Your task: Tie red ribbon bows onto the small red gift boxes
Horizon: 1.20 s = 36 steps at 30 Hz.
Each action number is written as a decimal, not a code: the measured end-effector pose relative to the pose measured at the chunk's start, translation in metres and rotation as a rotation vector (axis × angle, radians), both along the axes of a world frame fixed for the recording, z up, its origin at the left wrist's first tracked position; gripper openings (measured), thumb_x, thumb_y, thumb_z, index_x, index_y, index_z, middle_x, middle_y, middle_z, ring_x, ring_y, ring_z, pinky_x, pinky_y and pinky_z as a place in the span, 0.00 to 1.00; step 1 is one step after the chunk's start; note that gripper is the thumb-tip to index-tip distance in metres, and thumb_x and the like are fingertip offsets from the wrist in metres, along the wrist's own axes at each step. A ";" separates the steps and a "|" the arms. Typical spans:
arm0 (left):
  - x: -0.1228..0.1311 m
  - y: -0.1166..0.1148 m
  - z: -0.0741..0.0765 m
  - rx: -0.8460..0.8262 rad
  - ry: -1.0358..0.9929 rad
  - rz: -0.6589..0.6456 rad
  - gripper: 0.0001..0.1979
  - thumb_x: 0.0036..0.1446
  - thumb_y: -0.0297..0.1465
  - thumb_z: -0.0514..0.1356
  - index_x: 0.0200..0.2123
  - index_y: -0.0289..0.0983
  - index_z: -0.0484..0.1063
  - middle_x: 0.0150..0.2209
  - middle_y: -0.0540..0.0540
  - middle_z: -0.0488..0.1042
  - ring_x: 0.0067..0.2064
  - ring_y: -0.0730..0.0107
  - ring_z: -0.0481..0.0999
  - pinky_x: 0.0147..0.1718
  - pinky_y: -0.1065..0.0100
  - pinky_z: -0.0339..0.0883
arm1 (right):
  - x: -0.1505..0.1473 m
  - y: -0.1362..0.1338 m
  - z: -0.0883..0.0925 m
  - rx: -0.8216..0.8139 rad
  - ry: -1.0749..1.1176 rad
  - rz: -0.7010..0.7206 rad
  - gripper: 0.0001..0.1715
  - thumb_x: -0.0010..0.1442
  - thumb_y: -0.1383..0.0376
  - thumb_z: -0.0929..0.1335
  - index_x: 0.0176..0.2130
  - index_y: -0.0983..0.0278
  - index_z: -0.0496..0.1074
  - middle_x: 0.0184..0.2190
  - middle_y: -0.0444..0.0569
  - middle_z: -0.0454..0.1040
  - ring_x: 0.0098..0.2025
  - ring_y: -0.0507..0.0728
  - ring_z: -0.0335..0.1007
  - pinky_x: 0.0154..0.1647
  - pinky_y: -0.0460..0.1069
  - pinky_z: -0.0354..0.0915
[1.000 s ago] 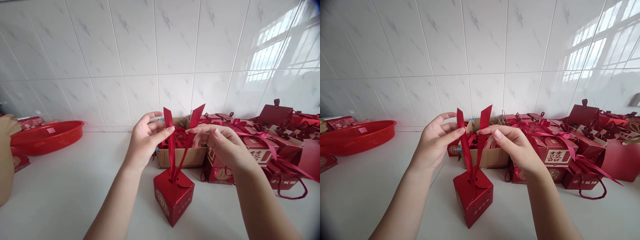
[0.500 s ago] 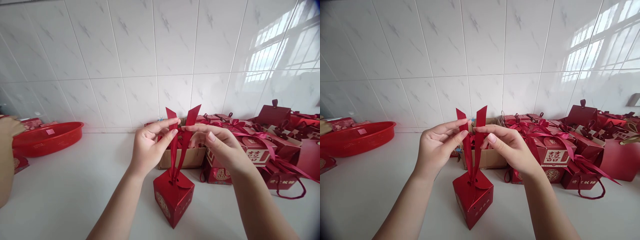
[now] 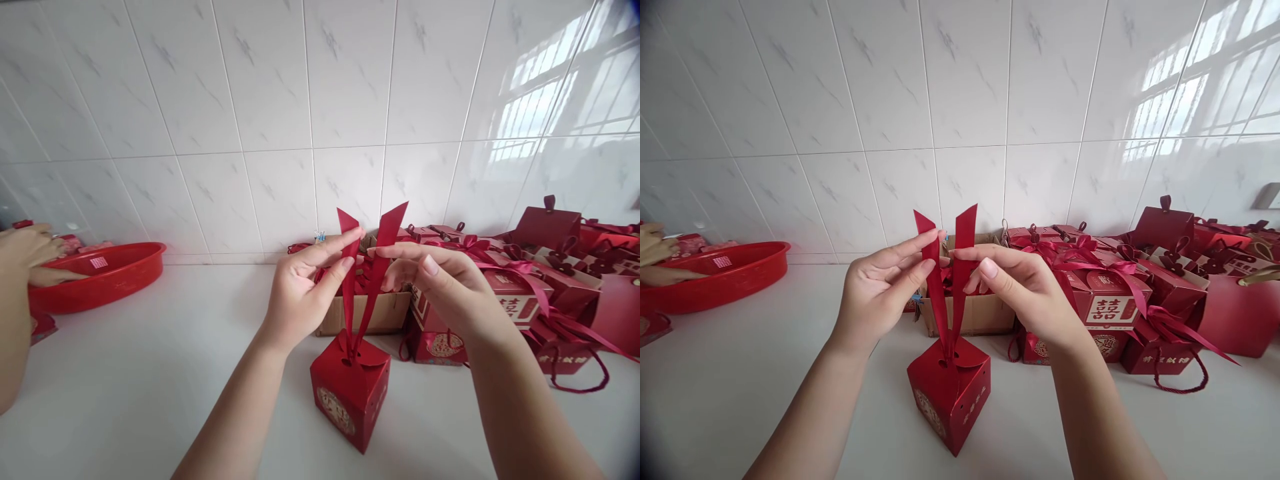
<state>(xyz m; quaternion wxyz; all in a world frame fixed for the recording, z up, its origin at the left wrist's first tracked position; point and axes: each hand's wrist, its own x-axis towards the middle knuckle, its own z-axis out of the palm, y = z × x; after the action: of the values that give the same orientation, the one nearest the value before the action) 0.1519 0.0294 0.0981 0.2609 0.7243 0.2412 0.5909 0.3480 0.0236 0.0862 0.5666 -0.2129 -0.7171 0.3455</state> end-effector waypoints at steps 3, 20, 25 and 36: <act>-0.003 0.004 0.002 -0.084 -0.084 -0.037 0.15 0.57 0.28 0.61 0.48 0.44 0.75 0.49 0.46 0.77 0.42 0.65 0.79 0.43 0.64 0.74 | 0.003 0.001 0.001 -0.020 0.043 -0.040 0.16 0.63 0.54 0.65 0.44 0.56 0.77 0.28 0.46 0.76 0.34 0.53 0.71 0.42 0.50 0.67; -0.029 0.014 0.008 -0.325 0.436 0.302 0.14 0.51 0.26 0.53 0.34 0.41 0.77 0.28 0.49 0.75 0.22 0.73 0.66 0.22 0.70 0.58 | 0.024 0.005 0.009 -0.188 -0.173 -0.621 0.23 0.59 0.49 0.65 0.23 0.62 0.63 0.17 0.40 0.56 0.18 0.47 0.49 0.17 0.45 0.48; -0.036 0.021 -0.002 -0.521 1.033 0.324 0.09 0.45 0.27 0.53 0.25 0.40 0.74 0.25 0.48 0.73 0.21 0.70 0.65 0.19 0.69 0.53 | 0.039 0.003 0.002 -0.249 -0.696 -0.557 0.24 0.56 0.46 0.65 0.23 0.62 0.68 0.16 0.41 0.59 0.16 0.47 0.50 0.14 0.46 0.45; -0.006 0.026 -0.016 -0.494 1.381 0.174 0.08 0.44 0.39 0.59 0.27 0.42 0.71 0.32 0.47 0.74 0.29 0.65 0.69 0.20 0.70 0.54 | -0.004 0.019 -0.018 -0.354 -1.098 -0.144 0.12 0.54 0.56 0.67 0.28 0.61 0.73 0.25 0.47 0.74 0.23 0.53 0.66 0.18 0.46 0.57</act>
<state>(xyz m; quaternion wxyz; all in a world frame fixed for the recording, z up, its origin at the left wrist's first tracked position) 0.1458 0.0557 0.0817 0.1575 0.8297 0.5330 -0.0526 0.3444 0.0428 0.0683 0.0895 -0.5006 -0.8210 0.2596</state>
